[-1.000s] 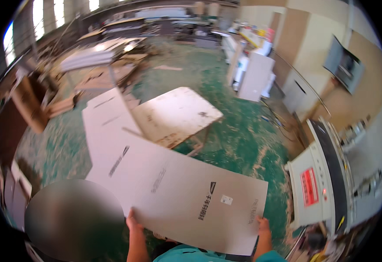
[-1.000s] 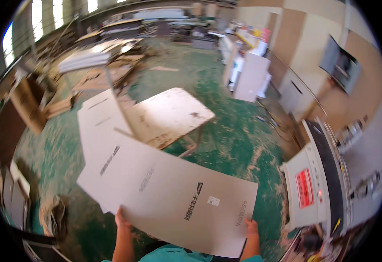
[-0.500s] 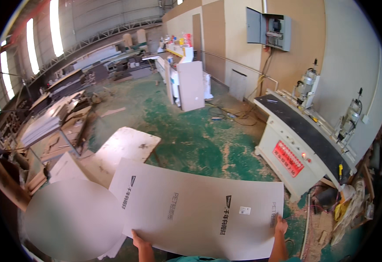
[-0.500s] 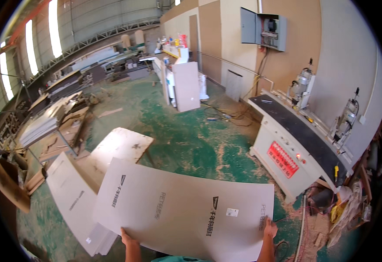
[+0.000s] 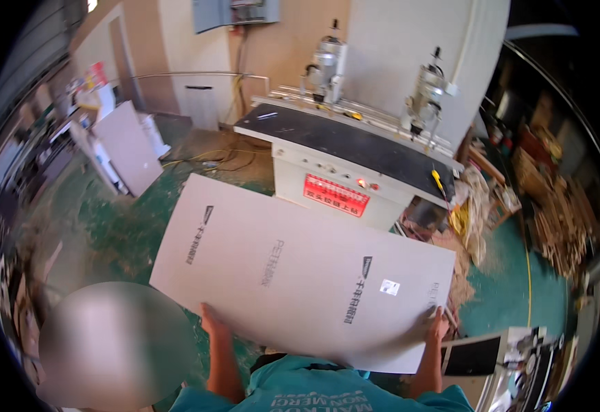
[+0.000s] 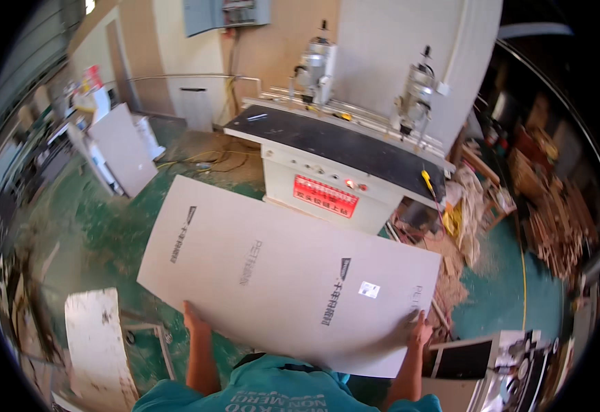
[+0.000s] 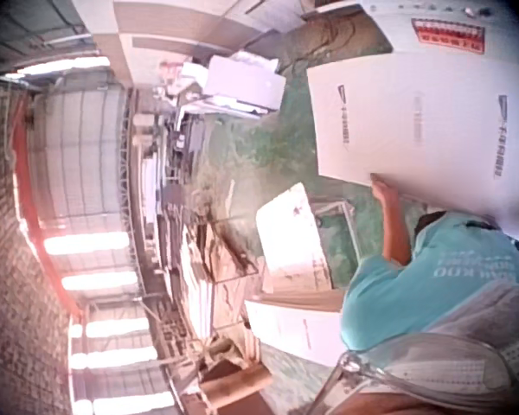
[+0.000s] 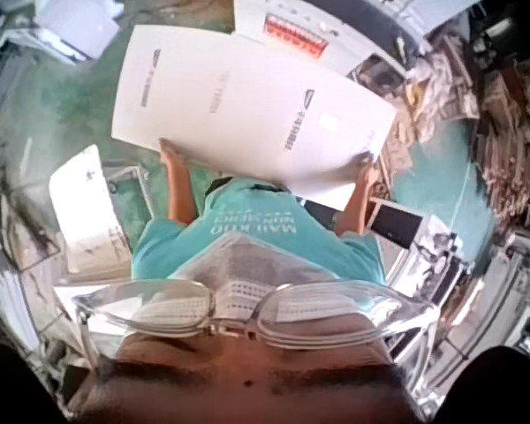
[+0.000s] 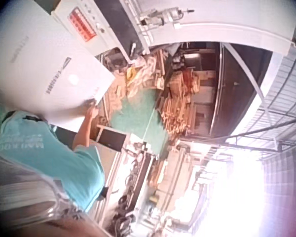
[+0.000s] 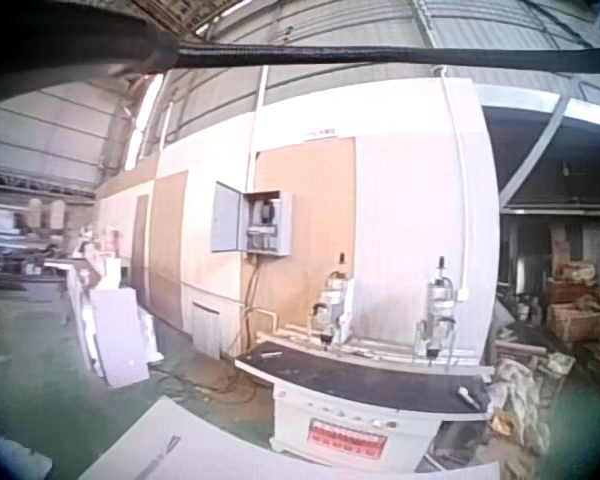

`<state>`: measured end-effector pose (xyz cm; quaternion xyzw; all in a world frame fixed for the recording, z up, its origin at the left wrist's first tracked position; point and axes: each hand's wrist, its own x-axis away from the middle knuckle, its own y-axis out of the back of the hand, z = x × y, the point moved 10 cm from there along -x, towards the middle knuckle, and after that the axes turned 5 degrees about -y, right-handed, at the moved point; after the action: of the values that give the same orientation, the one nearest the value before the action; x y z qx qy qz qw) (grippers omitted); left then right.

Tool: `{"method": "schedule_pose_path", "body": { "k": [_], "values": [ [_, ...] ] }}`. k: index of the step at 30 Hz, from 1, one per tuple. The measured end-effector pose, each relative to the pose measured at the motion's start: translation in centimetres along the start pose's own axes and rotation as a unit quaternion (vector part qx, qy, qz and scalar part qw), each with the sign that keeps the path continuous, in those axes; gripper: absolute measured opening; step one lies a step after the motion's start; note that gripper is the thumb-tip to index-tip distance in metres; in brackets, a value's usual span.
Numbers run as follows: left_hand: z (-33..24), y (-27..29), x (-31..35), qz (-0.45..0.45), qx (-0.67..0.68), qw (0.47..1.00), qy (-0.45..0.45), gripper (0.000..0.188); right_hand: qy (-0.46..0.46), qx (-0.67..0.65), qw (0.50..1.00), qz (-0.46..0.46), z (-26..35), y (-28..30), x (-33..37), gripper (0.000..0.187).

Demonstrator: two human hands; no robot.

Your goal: The person places a wood panel onto a machine, aligns it using a ruler, and uses the machine to drill holes into the panel. They repeat this process with several panels, moving them to a stack and blowing away wood chips with an air gun.

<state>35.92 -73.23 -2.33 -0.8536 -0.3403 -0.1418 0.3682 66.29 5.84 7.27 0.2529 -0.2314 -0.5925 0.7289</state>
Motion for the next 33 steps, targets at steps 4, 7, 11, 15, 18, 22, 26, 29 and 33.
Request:
{"method": "schedule_pose_path", "body": {
  "k": [4, 7, 11, 15, 18, 22, 26, 29, 33],
  "values": [
    [5.2, -10.1, -5.2, 0.039, -0.073, 0.995, 0.050, 0.062, -0.057, -0.053, 0.994, -0.079, -1.9, 2.1, 4.8, 0.069],
    [13.0, -19.8, -7.0, 0.072, -0.083, 0.991, 0.082, 0.060, -0.136, 0.028, 0.985, -0.104, -4.1, 1.7, -0.5, 0.069],
    [20.4, -29.7, -10.4, 0.099, -0.084, 0.986, 0.100, 0.057, -0.143, 0.004, 0.979, -0.146, -2.7, -1.0, -5.4, 0.070],
    [26.7, -38.4, -12.8, 0.076, -0.093, 0.986, 0.112, 0.056, -0.187, 0.010, 0.975, -0.123, 0.3, -5.3, -15.1, 0.072],
    [30.5, -41.0, -14.6, 0.075, -0.139, 0.979, 0.127, 0.055, -0.211, 0.101, 0.964, -0.129, 2.0, -7.4, -21.4, 0.074],
    [32.9, -45.5, -15.9, 0.032, -0.070, 0.993, 0.086, 0.051, -0.226, 0.113, 0.967, -0.025, 9.1, -12.6, -26.8, 0.072],
    [35.9, -48.5, -19.6, 0.018, -0.095, 0.993, 0.063, 0.053, -0.241, 0.030, 0.970, -0.016, 9.5, -19.3, -34.0, 0.080],
    [36.7, -54.3, -20.8, 0.027, -0.090, 0.994, 0.063, 0.058, -0.284, -0.016, 0.957, 0.050, 11.5, -27.2, -39.3, 0.077],
    [39.3, -60.7, -24.5, 0.034, -0.134, 0.987, 0.080, 0.069, -0.205, 0.022, 0.972, 0.114, 12.0, -37.2, -47.9, 0.061]
  ]
}}
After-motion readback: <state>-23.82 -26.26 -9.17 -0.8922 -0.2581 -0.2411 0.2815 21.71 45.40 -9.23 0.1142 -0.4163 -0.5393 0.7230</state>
